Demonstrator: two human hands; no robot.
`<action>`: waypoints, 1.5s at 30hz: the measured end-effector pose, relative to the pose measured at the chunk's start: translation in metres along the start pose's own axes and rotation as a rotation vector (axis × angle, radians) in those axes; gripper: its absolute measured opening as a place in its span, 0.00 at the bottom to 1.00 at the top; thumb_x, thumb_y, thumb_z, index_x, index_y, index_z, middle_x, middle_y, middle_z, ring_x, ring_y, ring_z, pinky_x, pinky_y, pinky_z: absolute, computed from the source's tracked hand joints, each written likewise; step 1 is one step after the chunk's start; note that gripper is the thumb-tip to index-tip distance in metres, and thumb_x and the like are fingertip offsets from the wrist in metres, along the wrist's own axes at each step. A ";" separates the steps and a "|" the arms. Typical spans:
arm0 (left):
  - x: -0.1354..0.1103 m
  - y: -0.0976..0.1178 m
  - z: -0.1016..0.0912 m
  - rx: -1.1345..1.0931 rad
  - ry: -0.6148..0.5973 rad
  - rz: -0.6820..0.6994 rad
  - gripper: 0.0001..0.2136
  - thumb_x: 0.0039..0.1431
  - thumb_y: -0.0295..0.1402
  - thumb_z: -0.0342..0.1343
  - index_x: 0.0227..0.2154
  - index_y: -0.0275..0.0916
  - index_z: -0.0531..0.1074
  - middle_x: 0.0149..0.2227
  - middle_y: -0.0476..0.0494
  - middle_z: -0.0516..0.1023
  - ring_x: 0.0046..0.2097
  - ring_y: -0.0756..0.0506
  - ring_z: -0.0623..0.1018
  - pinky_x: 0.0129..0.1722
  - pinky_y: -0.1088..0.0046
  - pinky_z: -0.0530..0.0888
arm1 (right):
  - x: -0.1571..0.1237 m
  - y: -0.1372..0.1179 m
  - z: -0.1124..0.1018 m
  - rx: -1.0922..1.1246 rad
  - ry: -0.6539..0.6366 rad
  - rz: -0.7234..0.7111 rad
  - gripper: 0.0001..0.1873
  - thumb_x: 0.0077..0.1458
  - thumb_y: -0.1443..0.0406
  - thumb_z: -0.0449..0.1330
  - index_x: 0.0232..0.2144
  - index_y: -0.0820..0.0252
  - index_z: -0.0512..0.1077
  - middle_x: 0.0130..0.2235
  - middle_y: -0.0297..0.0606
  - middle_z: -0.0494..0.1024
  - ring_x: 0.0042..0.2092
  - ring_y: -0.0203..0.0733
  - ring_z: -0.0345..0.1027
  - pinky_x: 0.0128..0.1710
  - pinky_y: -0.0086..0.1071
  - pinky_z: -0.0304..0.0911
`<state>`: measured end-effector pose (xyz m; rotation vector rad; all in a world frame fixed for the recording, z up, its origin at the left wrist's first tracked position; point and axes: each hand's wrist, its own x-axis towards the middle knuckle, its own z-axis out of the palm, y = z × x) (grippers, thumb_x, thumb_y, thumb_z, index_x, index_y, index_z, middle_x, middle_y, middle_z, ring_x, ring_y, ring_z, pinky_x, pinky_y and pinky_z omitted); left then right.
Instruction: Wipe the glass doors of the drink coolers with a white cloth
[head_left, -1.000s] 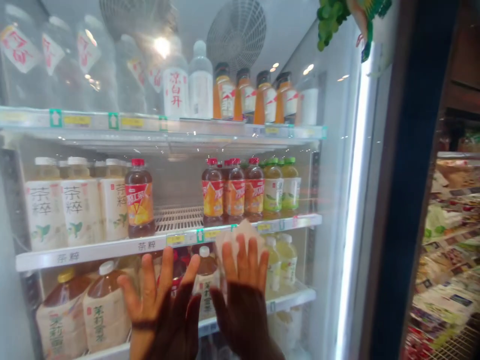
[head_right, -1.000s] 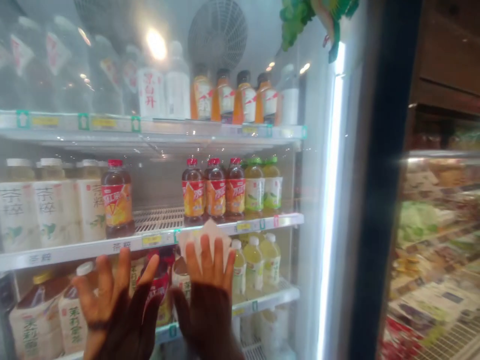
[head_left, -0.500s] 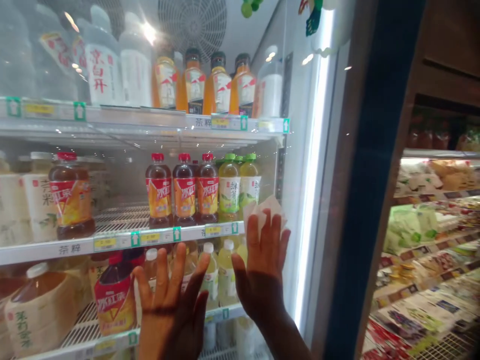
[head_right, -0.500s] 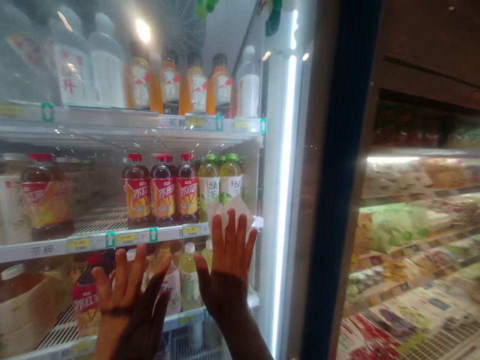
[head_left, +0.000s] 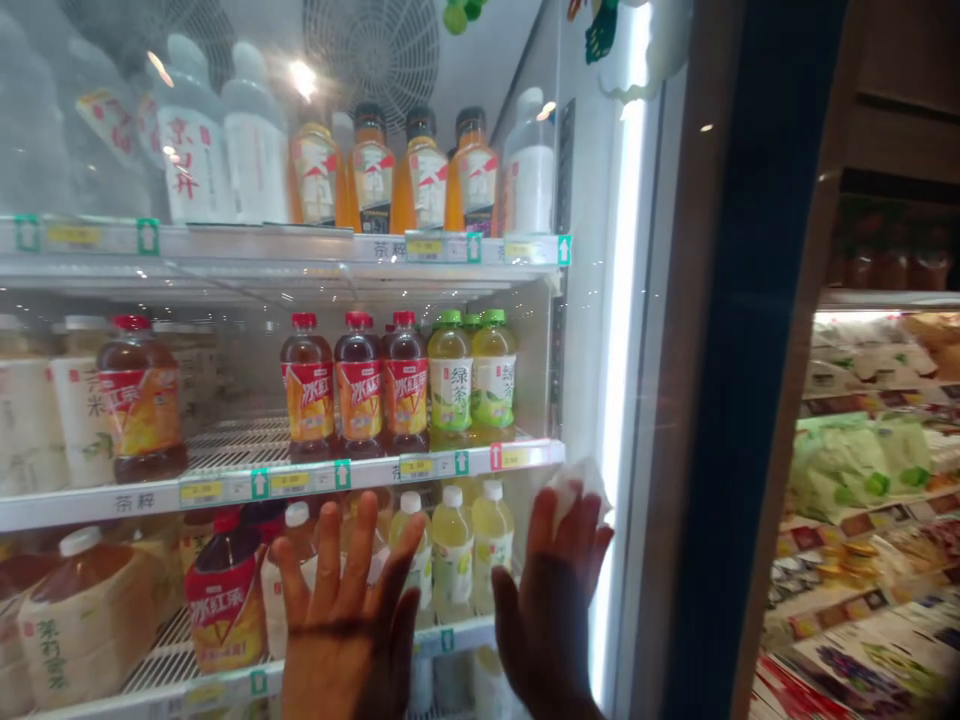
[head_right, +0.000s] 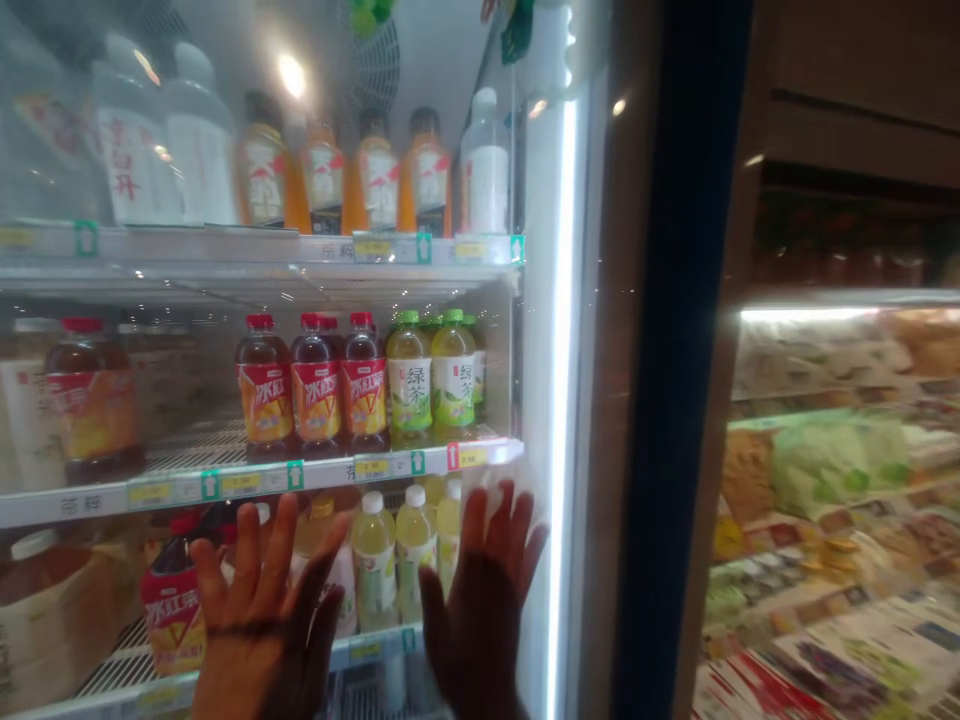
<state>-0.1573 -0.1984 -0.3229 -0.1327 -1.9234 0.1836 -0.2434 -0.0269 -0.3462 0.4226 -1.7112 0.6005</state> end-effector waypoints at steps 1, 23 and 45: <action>-0.001 -0.004 -0.001 0.021 0.004 -0.003 0.40 0.64 0.33 0.56 0.72 0.53 0.41 0.76 0.47 0.33 0.76 0.36 0.35 0.72 0.43 0.32 | -0.012 -0.007 0.002 -0.015 -0.017 -0.016 0.41 0.69 0.53 0.44 0.73 0.66 0.33 0.75 0.53 0.31 0.75 0.68 0.22 0.64 0.81 0.35; 0.013 -0.308 -0.136 0.204 0.185 -0.018 0.34 0.68 0.28 0.47 0.72 0.51 0.41 0.76 0.44 0.34 0.76 0.37 0.35 0.72 0.40 0.38 | 0.130 -0.273 0.058 0.123 0.022 -0.756 0.41 0.66 0.42 0.47 0.72 0.55 0.49 0.73 0.35 0.53 0.75 0.52 0.42 0.73 0.57 0.38; 0.090 -0.453 -0.176 0.303 0.424 0.115 0.29 0.72 0.39 0.41 0.73 0.44 0.42 0.75 0.40 0.47 0.76 0.38 0.42 0.72 0.46 0.41 | 0.280 -0.456 0.081 0.007 -0.026 -1.079 0.39 0.68 0.45 0.48 0.70 0.62 0.53 0.73 0.41 0.54 0.75 0.50 0.38 0.74 0.53 0.39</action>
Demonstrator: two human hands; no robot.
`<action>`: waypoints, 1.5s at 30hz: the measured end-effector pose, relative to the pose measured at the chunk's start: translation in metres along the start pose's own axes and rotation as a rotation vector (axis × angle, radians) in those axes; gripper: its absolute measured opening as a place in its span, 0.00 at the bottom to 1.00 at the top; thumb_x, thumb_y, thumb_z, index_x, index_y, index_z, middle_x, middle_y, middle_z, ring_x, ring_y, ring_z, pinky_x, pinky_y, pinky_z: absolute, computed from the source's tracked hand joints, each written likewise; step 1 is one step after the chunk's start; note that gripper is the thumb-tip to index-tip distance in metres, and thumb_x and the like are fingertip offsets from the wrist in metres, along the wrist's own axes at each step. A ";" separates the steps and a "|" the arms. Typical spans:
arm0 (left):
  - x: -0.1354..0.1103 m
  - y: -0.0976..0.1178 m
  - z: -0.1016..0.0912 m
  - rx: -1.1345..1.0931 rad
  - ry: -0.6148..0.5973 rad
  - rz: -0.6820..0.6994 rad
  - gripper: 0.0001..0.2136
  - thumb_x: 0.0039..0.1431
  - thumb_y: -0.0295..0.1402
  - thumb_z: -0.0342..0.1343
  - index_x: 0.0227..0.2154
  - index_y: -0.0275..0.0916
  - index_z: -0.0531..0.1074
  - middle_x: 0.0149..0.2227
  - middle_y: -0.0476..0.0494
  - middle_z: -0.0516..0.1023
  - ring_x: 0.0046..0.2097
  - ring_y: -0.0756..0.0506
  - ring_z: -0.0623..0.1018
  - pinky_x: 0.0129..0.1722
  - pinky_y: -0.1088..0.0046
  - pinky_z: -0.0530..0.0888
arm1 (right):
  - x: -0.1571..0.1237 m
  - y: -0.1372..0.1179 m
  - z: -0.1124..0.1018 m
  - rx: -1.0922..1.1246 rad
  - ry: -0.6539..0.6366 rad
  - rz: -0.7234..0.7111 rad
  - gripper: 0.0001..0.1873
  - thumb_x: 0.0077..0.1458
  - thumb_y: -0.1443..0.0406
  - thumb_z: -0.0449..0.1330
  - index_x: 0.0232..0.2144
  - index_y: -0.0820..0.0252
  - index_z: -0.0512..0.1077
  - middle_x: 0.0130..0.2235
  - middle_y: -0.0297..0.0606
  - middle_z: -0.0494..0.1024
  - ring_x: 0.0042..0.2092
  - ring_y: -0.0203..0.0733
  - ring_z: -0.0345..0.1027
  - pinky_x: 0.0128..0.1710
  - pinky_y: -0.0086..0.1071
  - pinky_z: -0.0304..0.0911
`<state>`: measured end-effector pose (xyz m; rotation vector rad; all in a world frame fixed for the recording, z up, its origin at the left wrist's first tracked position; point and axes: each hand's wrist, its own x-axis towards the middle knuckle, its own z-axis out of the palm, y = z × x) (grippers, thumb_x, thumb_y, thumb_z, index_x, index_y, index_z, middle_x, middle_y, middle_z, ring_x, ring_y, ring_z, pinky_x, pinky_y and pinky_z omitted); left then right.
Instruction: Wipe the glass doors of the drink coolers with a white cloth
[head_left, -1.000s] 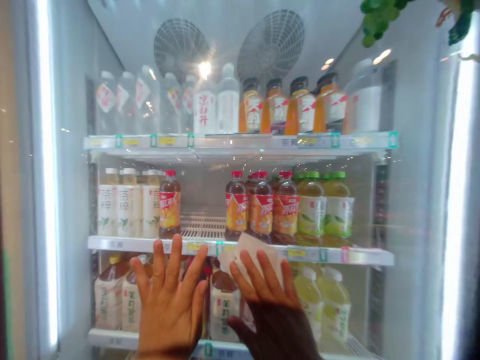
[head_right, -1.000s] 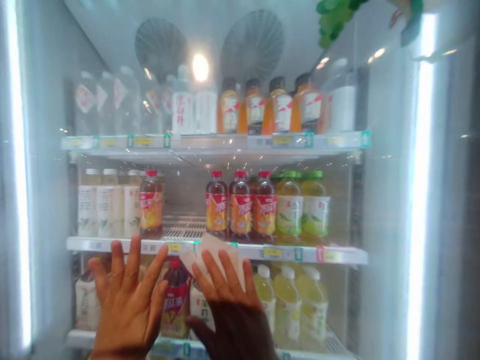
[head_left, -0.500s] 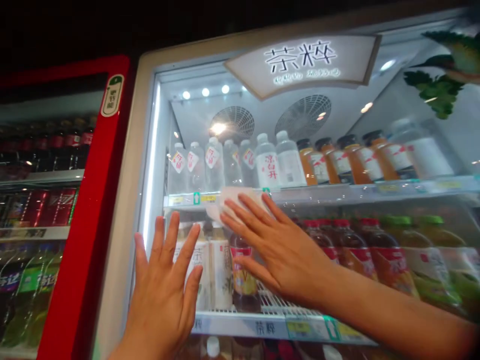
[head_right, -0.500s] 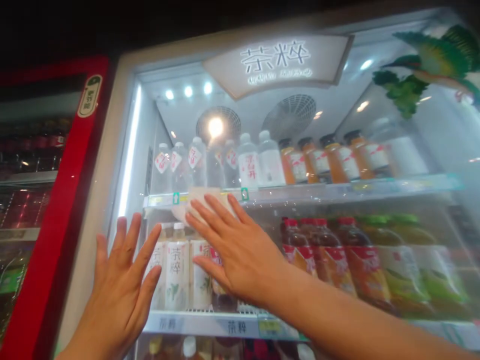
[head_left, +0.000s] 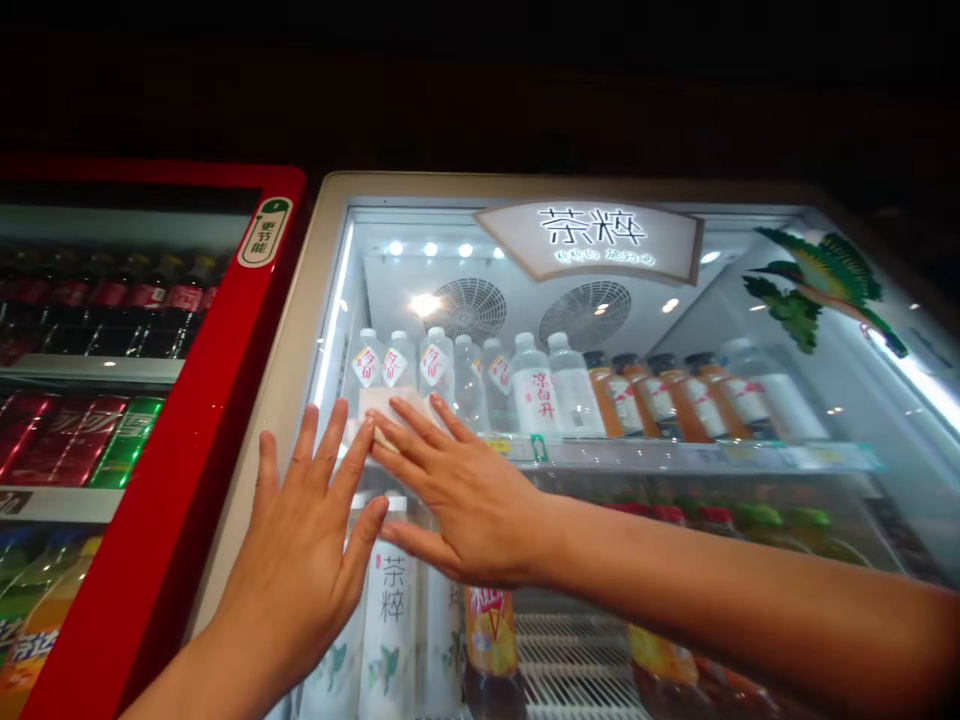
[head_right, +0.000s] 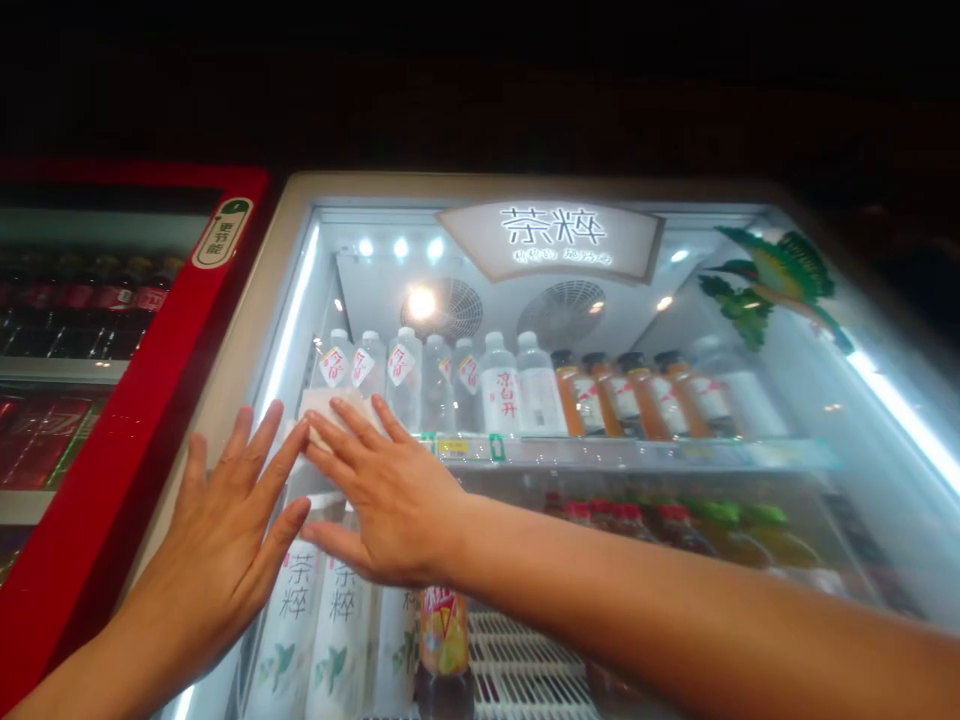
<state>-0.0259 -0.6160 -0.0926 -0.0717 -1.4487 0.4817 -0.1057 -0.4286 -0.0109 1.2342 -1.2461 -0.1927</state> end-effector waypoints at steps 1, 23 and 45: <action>0.003 -0.001 0.002 0.000 0.001 0.007 0.29 0.72 0.39 0.41 0.73 0.43 0.42 0.75 0.40 0.47 0.76 0.38 0.43 0.72 0.46 0.41 | 0.003 0.004 -0.001 -0.004 -0.012 -0.030 0.38 0.68 0.45 0.47 0.71 0.61 0.52 0.73 0.40 0.53 0.75 0.49 0.38 0.75 0.52 0.39; 0.137 0.073 0.031 -0.059 -0.106 -0.028 0.31 0.71 0.49 0.31 0.71 0.41 0.50 0.75 0.39 0.45 0.75 0.33 0.42 0.71 0.41 0.37 | -0.036 0.168 -0.067 -0.077 -0.166 0.499 0.38 0.69 0.46 0.33 0.74 0.56 0.35 0.76 0.34 0.31 0.75 0.44 0.21 0.74 0.50 0.25; 0.257 0.353 0.071 -0.205 -0.158 0.098 0.32 0.70 0.51 0.31 0.71 0.40 0.49 0.76 0.43 0.41 0.75 0.39 0.37 0.71 0.47 0.29 | -0.302 0.302 -0.136 -0.024 -0.018 0.756 0.41 0.69 0.45 0.32 0.74 0.63 0.37 0.75 0.44 0.32 0.75 0.52 0.22 0.73 0.55 0.27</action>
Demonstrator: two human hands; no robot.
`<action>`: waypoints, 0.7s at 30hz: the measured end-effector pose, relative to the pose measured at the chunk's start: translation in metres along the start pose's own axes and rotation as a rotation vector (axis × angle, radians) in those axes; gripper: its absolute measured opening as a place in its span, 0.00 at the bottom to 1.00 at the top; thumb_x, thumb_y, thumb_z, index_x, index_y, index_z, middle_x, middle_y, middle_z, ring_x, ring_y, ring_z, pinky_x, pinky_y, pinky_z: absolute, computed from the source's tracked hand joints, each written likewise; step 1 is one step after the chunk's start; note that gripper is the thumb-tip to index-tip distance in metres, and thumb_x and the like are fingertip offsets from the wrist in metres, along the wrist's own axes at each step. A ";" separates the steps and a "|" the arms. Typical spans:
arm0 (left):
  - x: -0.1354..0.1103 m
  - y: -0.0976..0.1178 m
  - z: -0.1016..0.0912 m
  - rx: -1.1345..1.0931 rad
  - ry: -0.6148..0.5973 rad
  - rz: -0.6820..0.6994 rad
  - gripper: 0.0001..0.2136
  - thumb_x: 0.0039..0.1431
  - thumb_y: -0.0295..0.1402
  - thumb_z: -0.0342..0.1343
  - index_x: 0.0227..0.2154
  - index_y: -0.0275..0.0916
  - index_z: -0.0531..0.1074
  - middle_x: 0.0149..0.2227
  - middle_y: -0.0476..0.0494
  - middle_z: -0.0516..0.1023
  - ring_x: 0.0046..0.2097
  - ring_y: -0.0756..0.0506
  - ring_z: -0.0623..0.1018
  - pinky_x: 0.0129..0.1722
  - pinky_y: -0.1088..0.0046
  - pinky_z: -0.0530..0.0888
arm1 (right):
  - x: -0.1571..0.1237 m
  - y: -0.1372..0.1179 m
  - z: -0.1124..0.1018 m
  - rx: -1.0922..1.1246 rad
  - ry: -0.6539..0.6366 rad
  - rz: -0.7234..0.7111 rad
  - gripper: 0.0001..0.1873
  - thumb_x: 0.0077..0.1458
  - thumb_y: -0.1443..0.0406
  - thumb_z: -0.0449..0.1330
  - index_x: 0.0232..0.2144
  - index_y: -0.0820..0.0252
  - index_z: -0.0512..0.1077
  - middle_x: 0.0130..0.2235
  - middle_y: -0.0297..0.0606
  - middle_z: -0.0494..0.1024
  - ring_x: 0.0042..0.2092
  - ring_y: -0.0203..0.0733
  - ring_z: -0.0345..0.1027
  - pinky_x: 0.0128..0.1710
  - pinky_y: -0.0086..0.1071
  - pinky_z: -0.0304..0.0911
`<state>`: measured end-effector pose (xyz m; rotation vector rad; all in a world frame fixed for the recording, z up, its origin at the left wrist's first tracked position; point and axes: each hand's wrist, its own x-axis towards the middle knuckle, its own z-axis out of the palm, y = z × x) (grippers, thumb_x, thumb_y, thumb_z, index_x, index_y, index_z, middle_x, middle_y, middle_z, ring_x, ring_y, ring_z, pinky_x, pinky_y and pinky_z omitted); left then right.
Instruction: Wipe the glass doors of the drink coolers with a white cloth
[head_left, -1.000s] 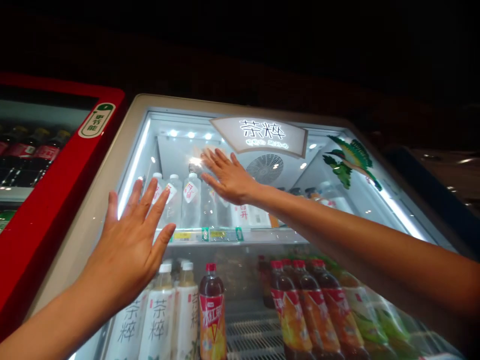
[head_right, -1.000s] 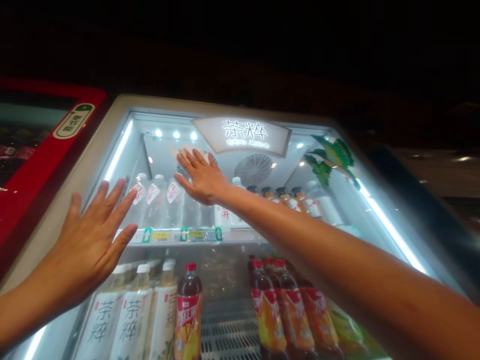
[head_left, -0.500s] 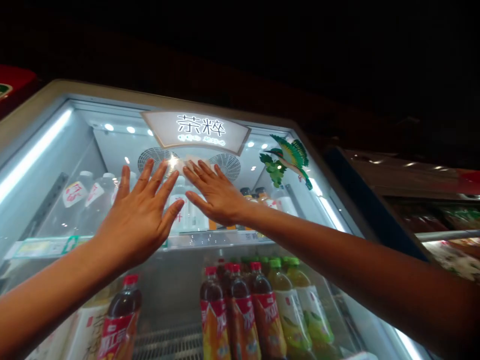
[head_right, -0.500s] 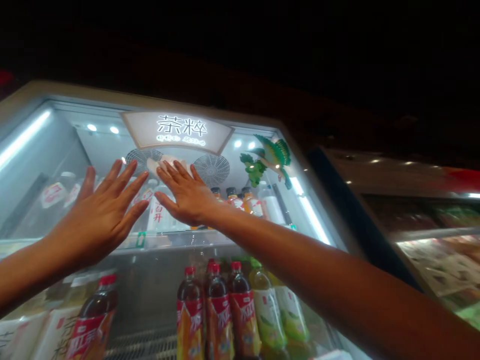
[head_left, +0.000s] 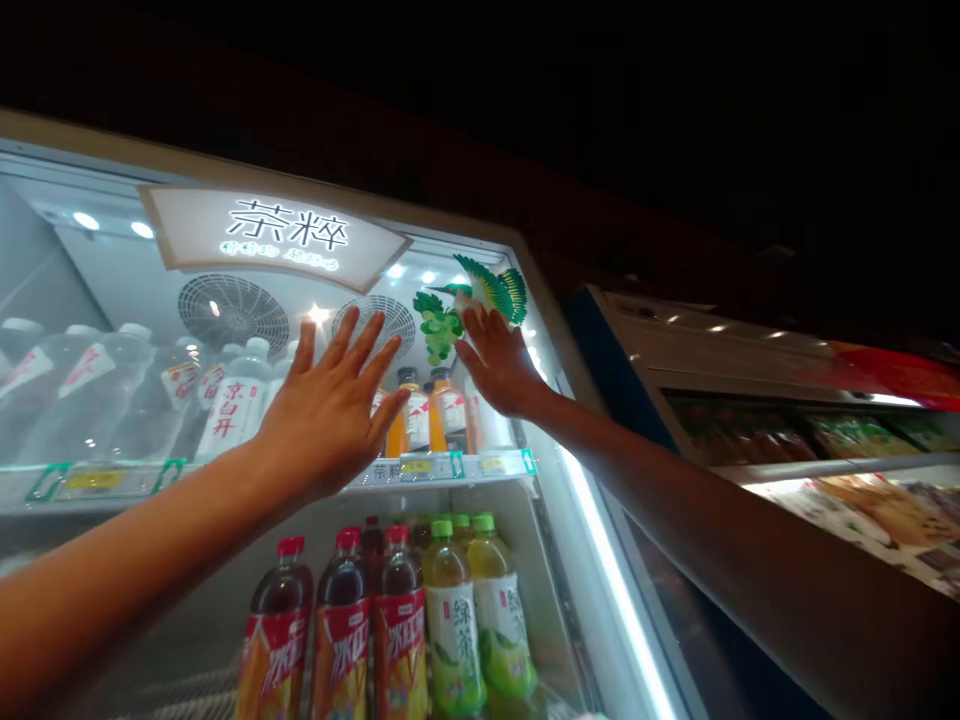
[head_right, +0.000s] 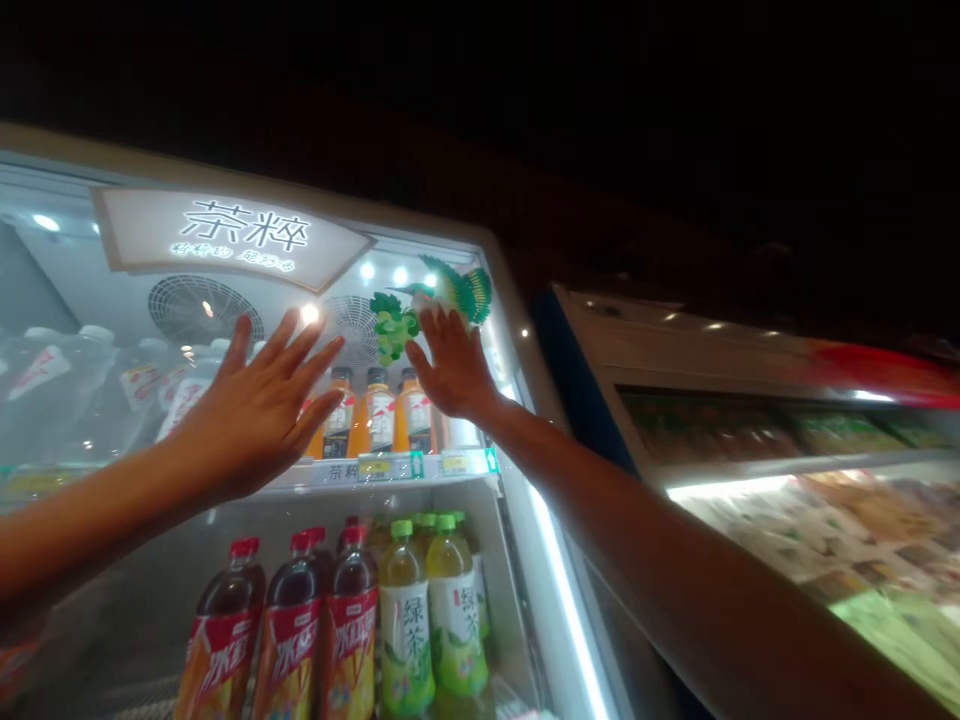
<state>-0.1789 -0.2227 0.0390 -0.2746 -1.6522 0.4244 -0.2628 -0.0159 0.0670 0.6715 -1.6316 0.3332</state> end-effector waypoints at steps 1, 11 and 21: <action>0.002 0.007 0.003 -0.007 0.000 0.013 0.32 0.71 0.50 0.31 0.71 0.41 0.50 0.76 0.43 0.42 0.76 0.39 0.37 0.71 0.47 0.29 | -0.006 0.007 -0.001 0.007 0.003 -0.008 0.42 0.69 0.44 0.32 0.74 0.63 0.36 0.75 0.44 0.32 0.75 0.52 0.21 0.74 0.55 0.27; 0.006 0.032 0.029 0.027 0.018 0.075 0.29 0.71 0.48 0.34 0.70 0.43 0.53 0.75 0.44 0.45 0.76 0.39 0.39 0.72 0.46 0.31 | -0.032 0.051 -0.007 0.039 -0.025 0.048 0.46 0.65 0.40 0.31 0.74 0.61 0.35 0.75 0.40 0.29 0.75 0.48 0.18 0.73 0.53 0.22; -0.005 0.016 0.020 0.031 -0.023 0.026 0.31 0.71 0.51 0.32 0.71 0.44 0.51 0.76 0.44 0.41 0.75 0.38 0.36 0.71 0.44 0.30 | -0.024 0.023 -0.003 -0.017 -0.049 -0.014 0.44 0.67 0.42 0.31 0.74 0.62 0.34 0.75 0.40 0.29 0.76 0.49 0.19 0.73 0.55 0.23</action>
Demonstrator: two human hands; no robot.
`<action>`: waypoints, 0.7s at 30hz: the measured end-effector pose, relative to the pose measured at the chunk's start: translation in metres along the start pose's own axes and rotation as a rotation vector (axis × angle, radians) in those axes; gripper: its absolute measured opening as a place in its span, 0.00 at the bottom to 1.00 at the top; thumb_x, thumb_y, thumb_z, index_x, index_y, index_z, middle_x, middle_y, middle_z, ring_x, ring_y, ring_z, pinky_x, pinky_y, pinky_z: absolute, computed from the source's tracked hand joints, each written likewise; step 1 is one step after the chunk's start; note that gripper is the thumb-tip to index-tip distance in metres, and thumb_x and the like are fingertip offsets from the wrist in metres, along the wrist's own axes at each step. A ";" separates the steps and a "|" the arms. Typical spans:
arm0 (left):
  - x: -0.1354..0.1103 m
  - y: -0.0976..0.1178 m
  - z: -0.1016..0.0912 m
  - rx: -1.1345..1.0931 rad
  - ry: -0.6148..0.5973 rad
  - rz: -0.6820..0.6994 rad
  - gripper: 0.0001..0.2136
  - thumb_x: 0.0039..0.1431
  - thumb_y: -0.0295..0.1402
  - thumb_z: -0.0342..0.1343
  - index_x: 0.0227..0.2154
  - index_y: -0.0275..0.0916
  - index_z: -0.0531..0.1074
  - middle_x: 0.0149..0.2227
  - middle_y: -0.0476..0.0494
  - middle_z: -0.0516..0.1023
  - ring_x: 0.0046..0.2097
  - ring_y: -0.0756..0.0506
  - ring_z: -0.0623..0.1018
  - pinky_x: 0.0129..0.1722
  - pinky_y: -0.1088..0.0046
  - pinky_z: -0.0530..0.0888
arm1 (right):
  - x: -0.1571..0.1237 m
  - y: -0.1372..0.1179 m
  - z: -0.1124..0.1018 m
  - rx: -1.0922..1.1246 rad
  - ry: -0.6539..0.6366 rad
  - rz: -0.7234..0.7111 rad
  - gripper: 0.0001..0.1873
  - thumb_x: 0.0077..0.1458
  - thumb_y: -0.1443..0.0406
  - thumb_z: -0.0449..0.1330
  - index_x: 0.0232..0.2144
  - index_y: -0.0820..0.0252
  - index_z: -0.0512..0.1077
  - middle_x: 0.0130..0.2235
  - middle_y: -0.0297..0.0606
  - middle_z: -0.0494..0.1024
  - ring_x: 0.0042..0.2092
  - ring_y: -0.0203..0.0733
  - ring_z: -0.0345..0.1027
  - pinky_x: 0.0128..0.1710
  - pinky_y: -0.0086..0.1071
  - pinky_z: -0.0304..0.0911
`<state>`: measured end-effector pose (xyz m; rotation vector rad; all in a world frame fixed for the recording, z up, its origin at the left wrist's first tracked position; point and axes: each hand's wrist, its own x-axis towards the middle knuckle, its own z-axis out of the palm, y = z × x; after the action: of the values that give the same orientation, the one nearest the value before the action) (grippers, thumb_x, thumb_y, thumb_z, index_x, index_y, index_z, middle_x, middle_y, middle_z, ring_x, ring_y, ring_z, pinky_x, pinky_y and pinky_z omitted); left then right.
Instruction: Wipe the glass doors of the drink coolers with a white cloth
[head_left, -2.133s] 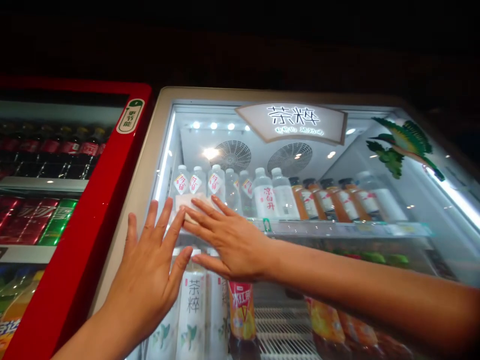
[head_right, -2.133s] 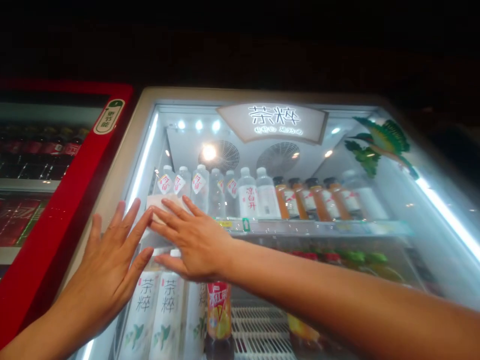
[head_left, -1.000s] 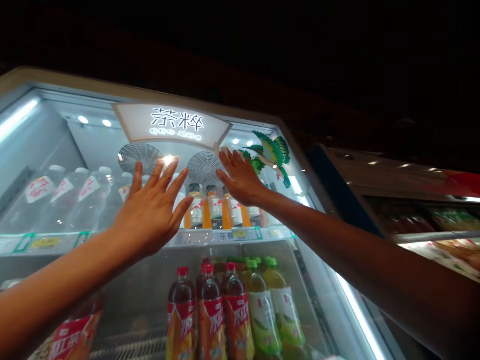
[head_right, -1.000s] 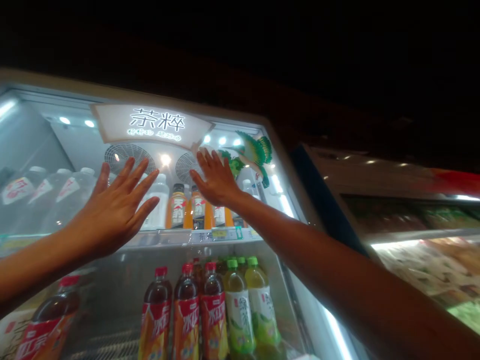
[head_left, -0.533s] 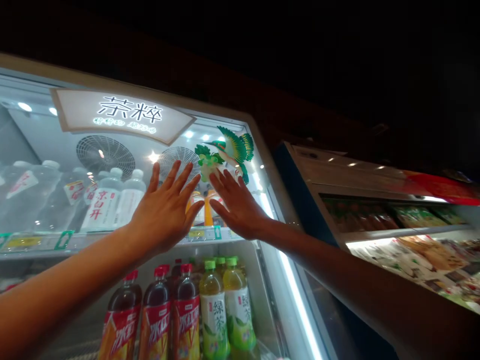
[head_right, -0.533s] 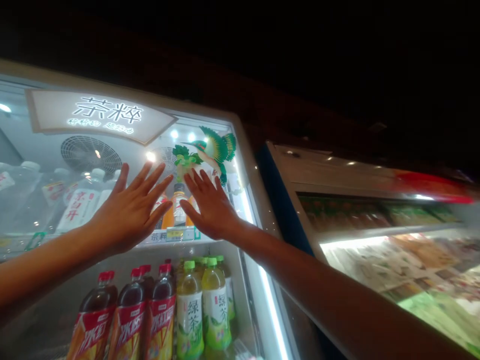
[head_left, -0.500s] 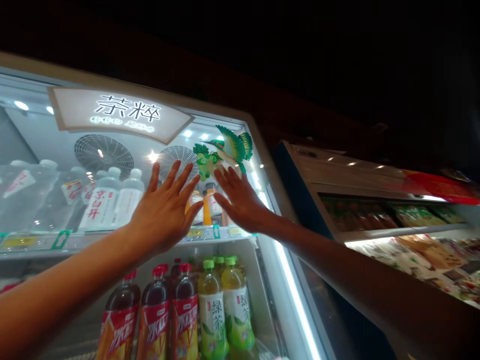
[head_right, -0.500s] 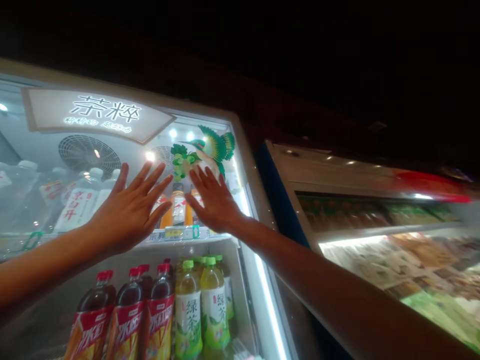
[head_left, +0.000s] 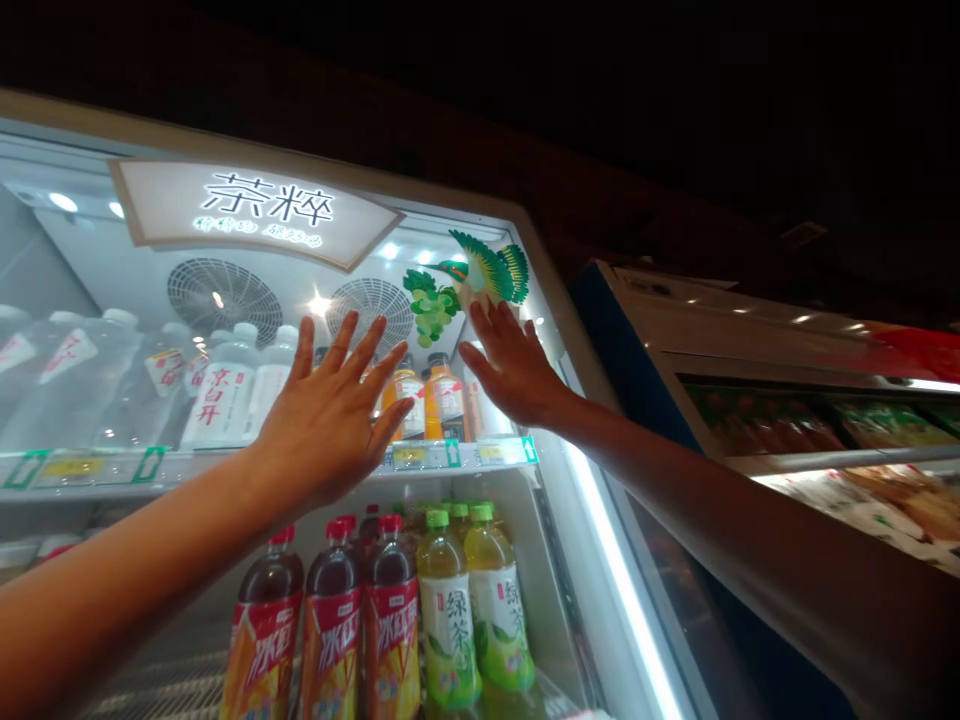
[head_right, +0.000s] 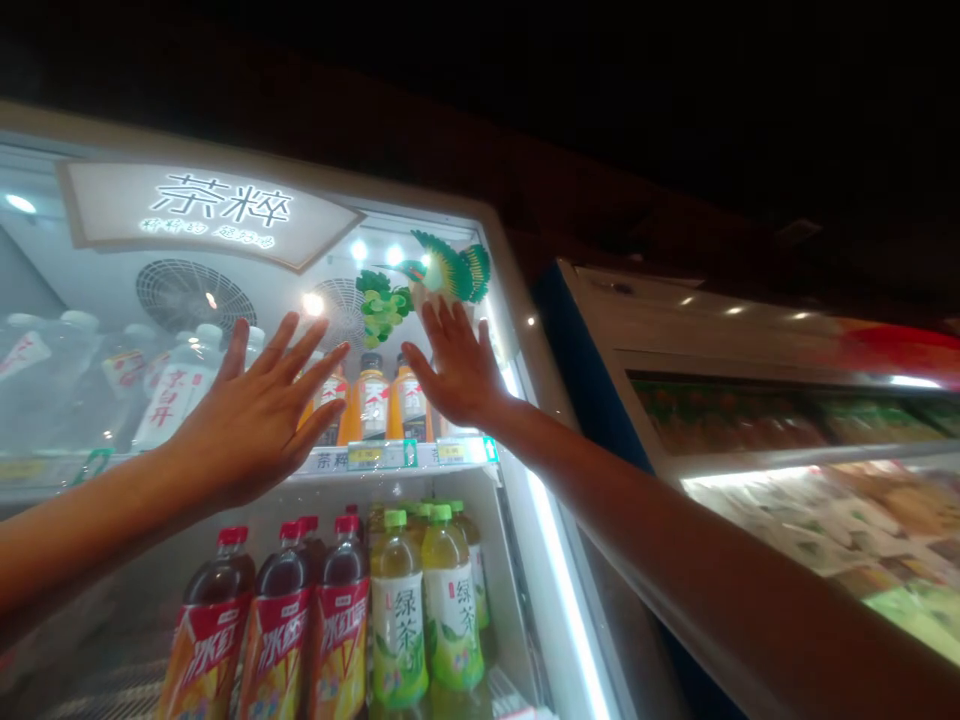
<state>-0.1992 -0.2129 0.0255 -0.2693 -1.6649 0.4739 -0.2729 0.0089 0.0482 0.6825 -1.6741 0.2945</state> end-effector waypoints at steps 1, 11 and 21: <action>-0.004 -0.006 -0.002 0.006 0.000 -0.014 0.31 0.71 0.51 0.33 0.71 0.45 0.51 0.76 0.44 0.42 0.75 0.38 0.36 0.71 0.44 0.30 | -0.001 -0.006 0.002 0.001 -0.006 -0.074 0.45 0.66 0.41 0.31 0.74 0.61 0.35 0.75 0.39 0.30 0.76 0.49 0.19 0.74 0.55 0.24; -0.059 -0.079 -0.025 0.082 -0.016 -0.090 0.30 0.70 0.51 0.32 0.71 0.49 0.49 0.76 0.46 0.41 0.75 0.35 0.37 0.71 0.41 0.33 | -0.002 -0.088 0.026 -0.022 0.010 -0.176 0.42 0.68 0.44 0.38 0.74 0.60 0.39 0.75 0.40 0.32 0.76 0.51 0.22 0.74 0.57 0.27; -0.137 -0.191 -0.063 0.162 -0.057 -0.164 0.29 0.71 0.50 0.33 0.71 0.49 0.49 0.76 0.45 0.43 0.76 0.35 0.39 0.71 0.40 0.37 | 0.034 -0.189 0.056 0.072 0.062 -0.211 0.42 0.64 0.39 0.37 0.73 0.47 0.38 0.76 0.33 0.37 0.76 0.55 0.27 0.73 0.64 0.28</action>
<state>-0.0983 -0.4321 -0.0032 0.0004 -1.6772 0.4935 -0.2106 -0.1811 0.0345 0.8883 -1.5235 0.2238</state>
